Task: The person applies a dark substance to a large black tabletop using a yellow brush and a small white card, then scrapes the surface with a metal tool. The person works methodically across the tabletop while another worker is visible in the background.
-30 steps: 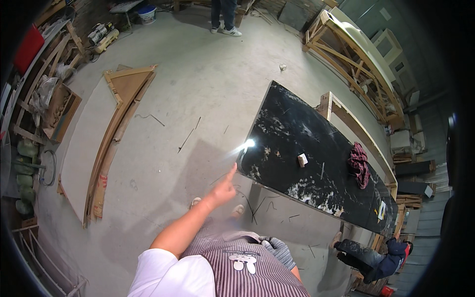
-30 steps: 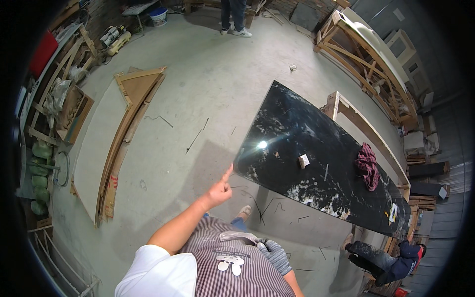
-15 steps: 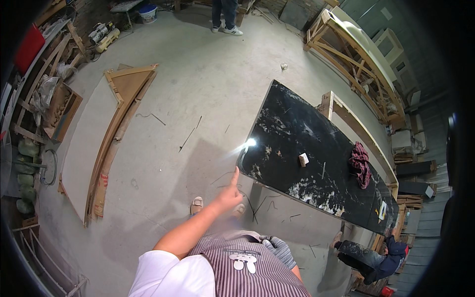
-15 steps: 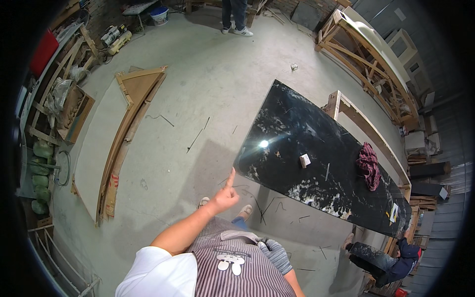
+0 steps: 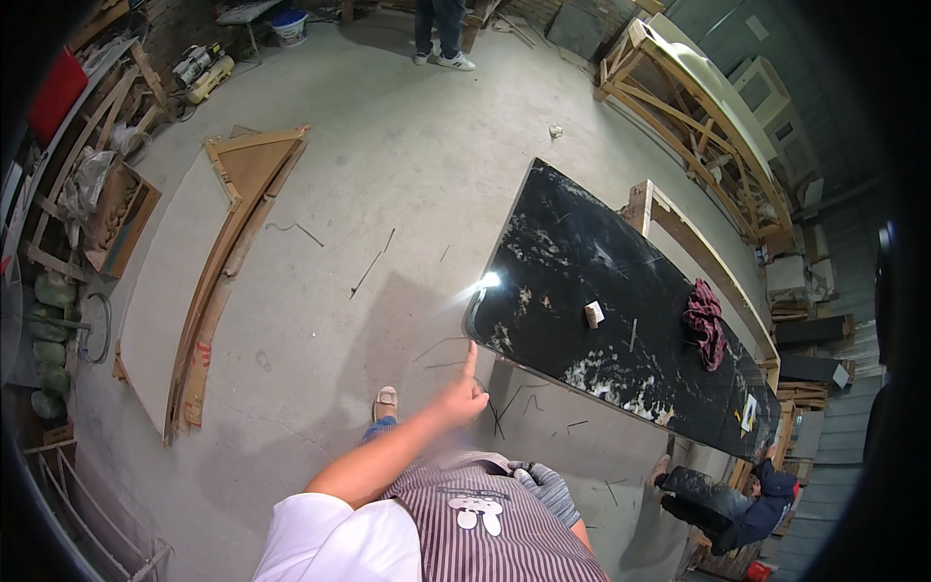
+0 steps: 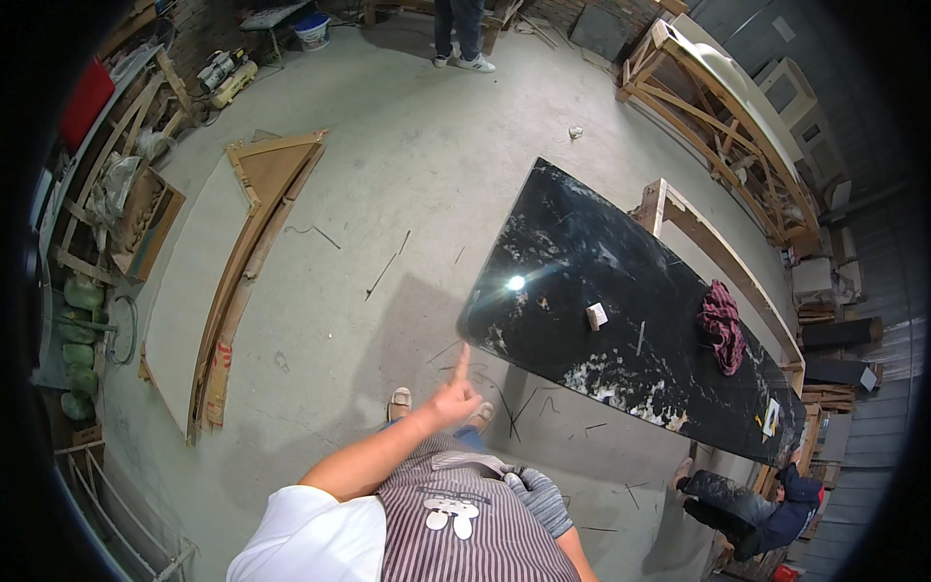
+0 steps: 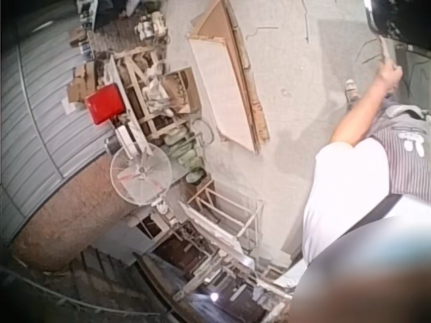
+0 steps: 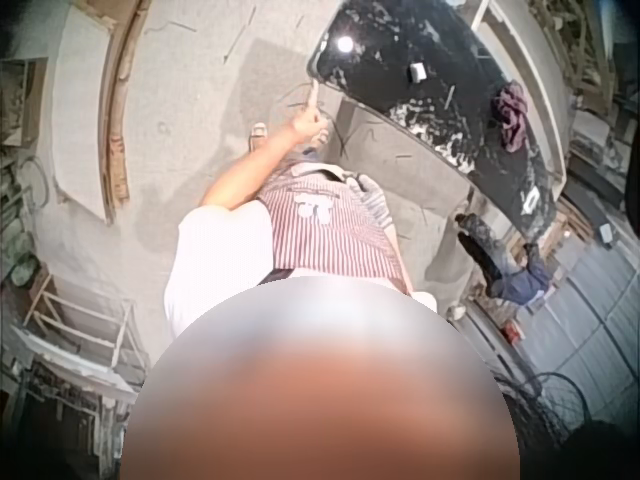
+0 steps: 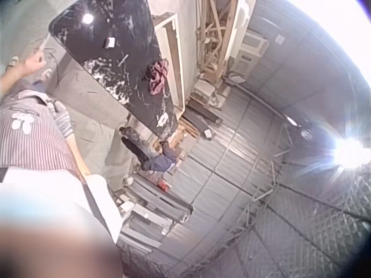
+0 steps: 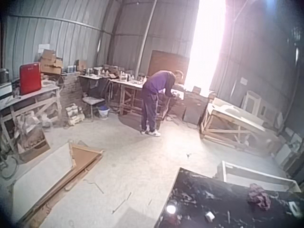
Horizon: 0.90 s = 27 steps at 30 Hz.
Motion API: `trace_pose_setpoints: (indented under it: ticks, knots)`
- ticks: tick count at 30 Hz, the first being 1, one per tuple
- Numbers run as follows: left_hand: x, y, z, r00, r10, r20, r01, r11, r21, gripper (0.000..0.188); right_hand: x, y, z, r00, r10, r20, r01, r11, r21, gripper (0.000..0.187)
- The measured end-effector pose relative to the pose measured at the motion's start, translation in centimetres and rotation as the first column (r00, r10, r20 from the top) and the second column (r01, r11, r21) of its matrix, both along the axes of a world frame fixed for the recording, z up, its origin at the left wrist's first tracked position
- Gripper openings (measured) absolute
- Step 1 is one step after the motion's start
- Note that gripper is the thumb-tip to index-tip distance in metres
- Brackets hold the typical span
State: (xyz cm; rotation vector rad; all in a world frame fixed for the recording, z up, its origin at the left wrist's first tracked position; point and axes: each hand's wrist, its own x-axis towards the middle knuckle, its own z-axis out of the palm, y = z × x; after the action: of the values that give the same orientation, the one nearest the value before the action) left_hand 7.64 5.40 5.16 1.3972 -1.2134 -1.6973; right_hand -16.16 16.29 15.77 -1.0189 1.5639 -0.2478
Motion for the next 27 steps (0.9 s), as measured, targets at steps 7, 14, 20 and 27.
trace_pose_setpoints:
  ticks: [7, 14, 20, 27]
  knots:
    - [-2.0, 0.4, -1.7, 0.995, -0.076, -0.061, 0.072, 0.994, -0.077, 0.087, 0.0, 0.0, 0.4, 1.0, -0.019, -0.005, 0.019, 1.0, -0.014, 0.029]
    - [1.5, -2.0, -4.1, 0.927, 0.347, 0.144, -0.333, 0.936, -0.113, 0.078, -0.1, 0.5, 0.9, 0.992, -0.125, 0.024, 0.124, 0.992, 0.026, 0.028]
    - [2.3, -3.8, -1.4, 0.949, 0.274, 0.157, -0.243, 0.951, -0.188, 0.086, 0.3, -0.1, 2.0, 0.995, -0.1, 0.0, 0.1, 0.995, 0.032, 0.028]
    - [2.4, -3.6, -1.4, 0.959, 0.249, 0.134, -0.221, 0.956, -0.194, 0.089, 0.1, 0.1, 1.8, 0.994, -0.108, 0.011, 0.107, 0.993, 0.038, 0.027]
